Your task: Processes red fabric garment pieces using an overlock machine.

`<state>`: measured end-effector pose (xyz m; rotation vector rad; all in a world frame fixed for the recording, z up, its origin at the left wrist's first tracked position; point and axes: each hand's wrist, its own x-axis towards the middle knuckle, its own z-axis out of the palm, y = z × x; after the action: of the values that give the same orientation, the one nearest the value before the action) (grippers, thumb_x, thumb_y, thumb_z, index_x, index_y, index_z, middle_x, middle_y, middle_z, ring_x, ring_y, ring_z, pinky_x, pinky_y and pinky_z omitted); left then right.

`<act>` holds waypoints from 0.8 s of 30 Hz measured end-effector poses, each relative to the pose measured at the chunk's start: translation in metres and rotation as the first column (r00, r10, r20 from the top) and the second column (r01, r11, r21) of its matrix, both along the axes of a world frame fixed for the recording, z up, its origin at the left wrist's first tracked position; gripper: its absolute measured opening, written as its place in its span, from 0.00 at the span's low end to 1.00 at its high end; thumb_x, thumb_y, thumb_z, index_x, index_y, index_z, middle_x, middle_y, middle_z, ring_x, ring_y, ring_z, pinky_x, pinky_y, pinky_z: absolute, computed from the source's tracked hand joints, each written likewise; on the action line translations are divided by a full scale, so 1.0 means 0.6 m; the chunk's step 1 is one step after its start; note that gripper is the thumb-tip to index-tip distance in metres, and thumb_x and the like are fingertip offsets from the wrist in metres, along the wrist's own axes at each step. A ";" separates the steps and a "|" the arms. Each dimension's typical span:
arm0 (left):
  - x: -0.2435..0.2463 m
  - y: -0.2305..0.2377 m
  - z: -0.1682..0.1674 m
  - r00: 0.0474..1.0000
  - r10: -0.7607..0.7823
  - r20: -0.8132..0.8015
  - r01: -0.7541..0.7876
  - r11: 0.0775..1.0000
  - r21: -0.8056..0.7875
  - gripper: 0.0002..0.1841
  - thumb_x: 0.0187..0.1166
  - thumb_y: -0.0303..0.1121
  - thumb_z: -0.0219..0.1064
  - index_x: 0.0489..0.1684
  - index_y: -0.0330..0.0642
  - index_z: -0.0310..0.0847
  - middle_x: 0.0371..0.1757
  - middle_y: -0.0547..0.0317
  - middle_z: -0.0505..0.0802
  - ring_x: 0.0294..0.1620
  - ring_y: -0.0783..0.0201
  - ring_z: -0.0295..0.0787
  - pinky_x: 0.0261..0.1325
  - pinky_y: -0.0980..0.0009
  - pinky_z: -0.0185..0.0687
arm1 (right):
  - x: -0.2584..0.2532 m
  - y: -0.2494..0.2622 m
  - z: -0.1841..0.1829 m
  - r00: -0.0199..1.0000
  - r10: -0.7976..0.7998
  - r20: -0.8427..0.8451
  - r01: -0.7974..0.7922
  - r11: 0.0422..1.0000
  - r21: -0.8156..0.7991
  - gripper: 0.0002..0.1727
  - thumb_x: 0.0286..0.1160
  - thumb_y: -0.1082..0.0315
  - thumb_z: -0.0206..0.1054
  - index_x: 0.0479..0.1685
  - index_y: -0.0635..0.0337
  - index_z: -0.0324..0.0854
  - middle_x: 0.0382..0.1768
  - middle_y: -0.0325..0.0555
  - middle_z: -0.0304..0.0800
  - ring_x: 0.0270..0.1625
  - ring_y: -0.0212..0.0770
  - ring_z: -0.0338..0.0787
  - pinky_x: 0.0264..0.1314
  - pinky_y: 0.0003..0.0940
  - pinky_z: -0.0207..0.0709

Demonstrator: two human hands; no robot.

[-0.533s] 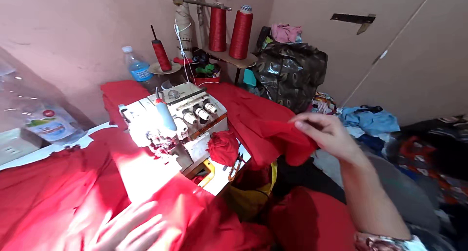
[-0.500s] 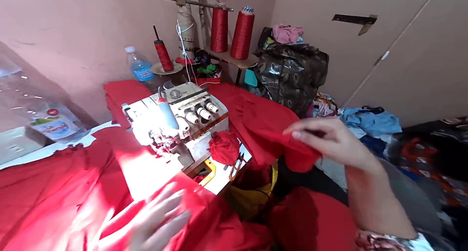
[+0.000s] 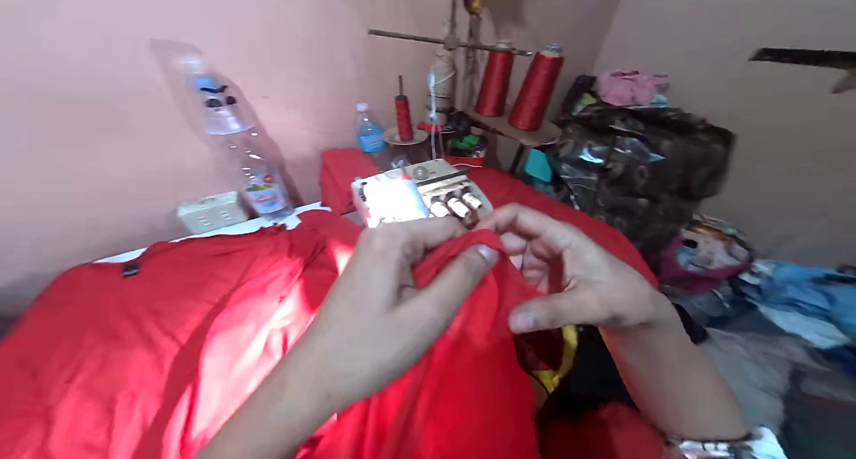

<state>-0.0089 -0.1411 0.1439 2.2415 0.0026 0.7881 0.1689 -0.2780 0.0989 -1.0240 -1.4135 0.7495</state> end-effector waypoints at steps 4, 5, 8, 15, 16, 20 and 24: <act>-0.066 0.036 0.027 0.945 0.301 -0.130 -0.295 0.953 0.067 0.20 0.79 0.28 0.56 0.09 0.48 0.74 0.11 0.77 0.76 0.13 0.89 0.66 0.17 0.89 0.61 | -0.028 0.057 -0.016 0.992 -0.031 0.121 0.027 0.999 0.038 0.13 0.63 0.70 0.74 0.48 0.56 0.85 0.39 0.27 0.90 0.45 0.20 0.87 0.51 0.19 0.82; -0.083 0.041 0.035 0.926 0.351 -0.140 -0.348 0.936 0.047 0.19 0.83 0.27 0.55 0.14 0.46 0.75 0.14 0.76 0.76 0.15 0.89 0.69 0.20 0.90 0.65 | -0.034 0.072 -0.017 0.988 -0.014 0.154 0.002 0.997 0.078 0.10 0.68 0.70 0.72 0.47 0.58 0.86 0.40 0.28 0.90 0.46 0.19 0.88 0.53 0.19 0.83; -0.102 0.064 0.064 0.938 0.346 -0.031 -0.344 0.937 0.064 0.21 0.85 0.29 0.52 0.17 0.58 0.78 0.16 0.85 0.82 0.19 0.90 0.76 0.23 0.90 0.72 | -0.056 0.117 -0.031 0.988 0.118 0.103 -0.134 0.978 0.162 0.08 0.79 0.73 0.63 0.50 0.61 0.84 0.43 0.29 0.91 0.49 0.18 0.88 0.57 0.20 0.84; -0.128 0.110 0.085 0.848 0.529 0.032 -0.520 0.819 0.243 0.04 0.81 0.31 0.63 0.38 0.49 0.82 0.24 0.83 0.83 0.24 0.93 0.76 0.29 0.92 0.73 | -0.096 0.149 -0.001 0.998 -0.057 0.012 0.054 0.987 0.148 0.16 0.80 0.64 0.67 0.62 0.57 0.78 0.44 0.36 0.90 0.43 0.25 0.90 0.43 0.22 0.86; -0.123 0.106 0.083 0.860 0.508 0.044 -0.500 0.825 0.264 0.04 0.79 0.30 0.63 0.35 0.49 0.82 0.23 0.83 0.81 0.23 0.93 0.73 0.28 0.92 0.70 | -0.097 0.153 0.004 0.995 -0.065 0.076 0.051 0.983 0.176 0.26 0.72 0.62 0.73 0.68 0.58 0.74 0.51 0.38 0.87 0.50 0.26 0.88 0.50 0.23 0.85; -0.095 0.092 0.071 0.892 0.453 0.005 -0.435 0.854 0.285 0.05 0.76 0.31 0.64 0.30 0.48 0.81 0.17 0.82 0.75 0.16 0.91 0.65 0.20 0.90 0.60 | -0.107 0.162 0.012 0.985 -0.139 0.107 0.094 0.933 0.347 0.23 0.72 0.72 0.73 0.66 0.65 0.76 0.48 0.42 0.88 0.46 0.27 0.89 0.48 0.20 0.86; -0.117 0.097 0.065 0.936 0.271 -0.223 -0.241 0.959 0.151 0.03 0.79 0.36 0.63 0.38 0.51 0.79 0.21 0.81 0.80 0.20 0.89 0.74 0.23 0.89 0.69 | -0.085 0.134 0.033 0.971 -0.222 0.093 0.174 0.916 0.361 0.11 0.89 0.74 0.51 0.57 0.61 0.79 0.40 0.34 0.86 0.35 0.20 0.85 0.37 0.15 0.81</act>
<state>-0.0793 -0.0830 0.1827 2.4733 0.3819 0.6574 0.1181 -0.1973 0.1184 -0.9293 -1.4653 0.2688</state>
